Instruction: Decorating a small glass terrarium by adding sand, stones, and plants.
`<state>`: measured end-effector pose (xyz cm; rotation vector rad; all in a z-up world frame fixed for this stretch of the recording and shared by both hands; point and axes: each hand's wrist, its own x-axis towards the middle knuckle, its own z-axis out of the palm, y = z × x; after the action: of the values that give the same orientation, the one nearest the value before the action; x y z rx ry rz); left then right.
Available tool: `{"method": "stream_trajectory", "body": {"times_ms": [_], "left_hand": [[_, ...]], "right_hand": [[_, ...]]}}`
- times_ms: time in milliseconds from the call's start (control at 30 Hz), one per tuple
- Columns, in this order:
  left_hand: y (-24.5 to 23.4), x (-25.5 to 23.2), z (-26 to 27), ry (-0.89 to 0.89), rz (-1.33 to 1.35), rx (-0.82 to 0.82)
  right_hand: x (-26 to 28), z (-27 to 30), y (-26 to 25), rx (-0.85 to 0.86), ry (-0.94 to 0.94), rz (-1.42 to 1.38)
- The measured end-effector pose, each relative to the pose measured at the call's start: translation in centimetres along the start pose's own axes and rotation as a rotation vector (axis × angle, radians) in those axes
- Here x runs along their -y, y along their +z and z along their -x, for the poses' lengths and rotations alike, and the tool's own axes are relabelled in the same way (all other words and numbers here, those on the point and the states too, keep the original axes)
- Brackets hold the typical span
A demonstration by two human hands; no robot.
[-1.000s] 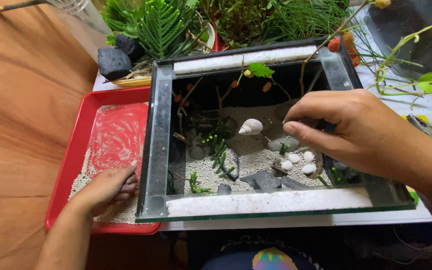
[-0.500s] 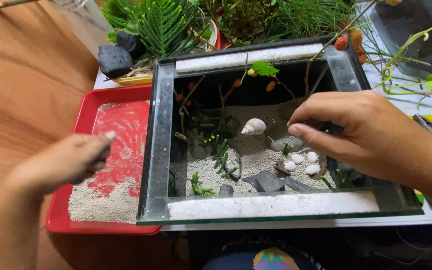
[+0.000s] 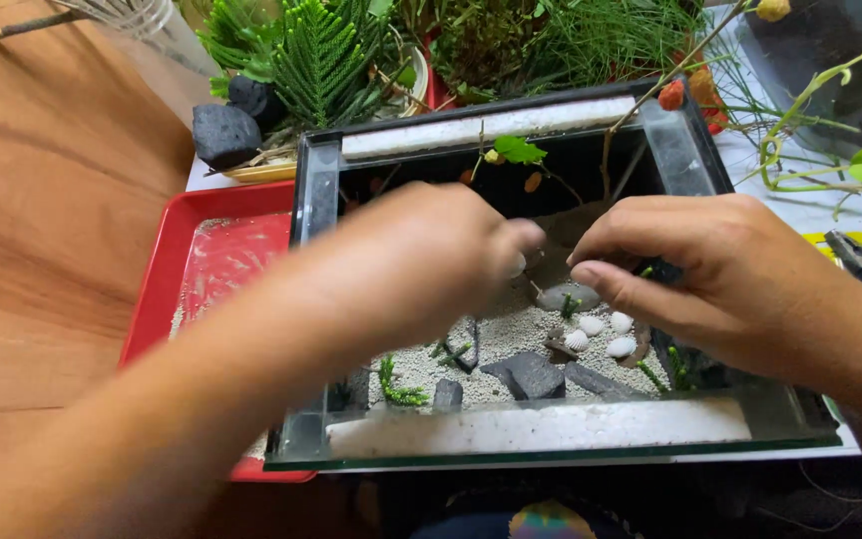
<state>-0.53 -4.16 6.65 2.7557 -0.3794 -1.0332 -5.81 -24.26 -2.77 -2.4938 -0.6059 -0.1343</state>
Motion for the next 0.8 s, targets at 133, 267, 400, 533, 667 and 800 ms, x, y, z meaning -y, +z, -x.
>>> {"method": "stream_trajectory", "body": {"times_ms": [133, 267, 400, 533, 667, 800], "left_hand": [[5.9, 0.4, -5.3, 0.410, -0.250, -0.008], [7.6, 0.2, -7.7, 0.328, -0.357, 0.062], [5.3, 1.4, -9.2, 0.147, -0.638, 0.050], [4.2, 5.3, -12.7, 0.038, -0.761, -0.283], [3.2, 4.8, -12.5, -0.063, -0.604, -0.265], [3.6, 4.1, -11.4, 0.137, -0.688, -0.240]], "right_hand": [[0.0, 0.0, -0.1, -0.023, -0.032, -0.011], [-0.2, 0.1, -0.2, -0.041, -0.035, -0.020], [-0.1, 0.3, -0.4, -0.068, -0.020, -0.037], [-0.4, 0.3, -0.3, -0.065, -0.026, -0.046], [-0.4, 0.2, -0.4, -0.063, -0.024, -0.036], [-0.4, 0.2, -0.3, -0.063, 0.000, -0.033]]}}
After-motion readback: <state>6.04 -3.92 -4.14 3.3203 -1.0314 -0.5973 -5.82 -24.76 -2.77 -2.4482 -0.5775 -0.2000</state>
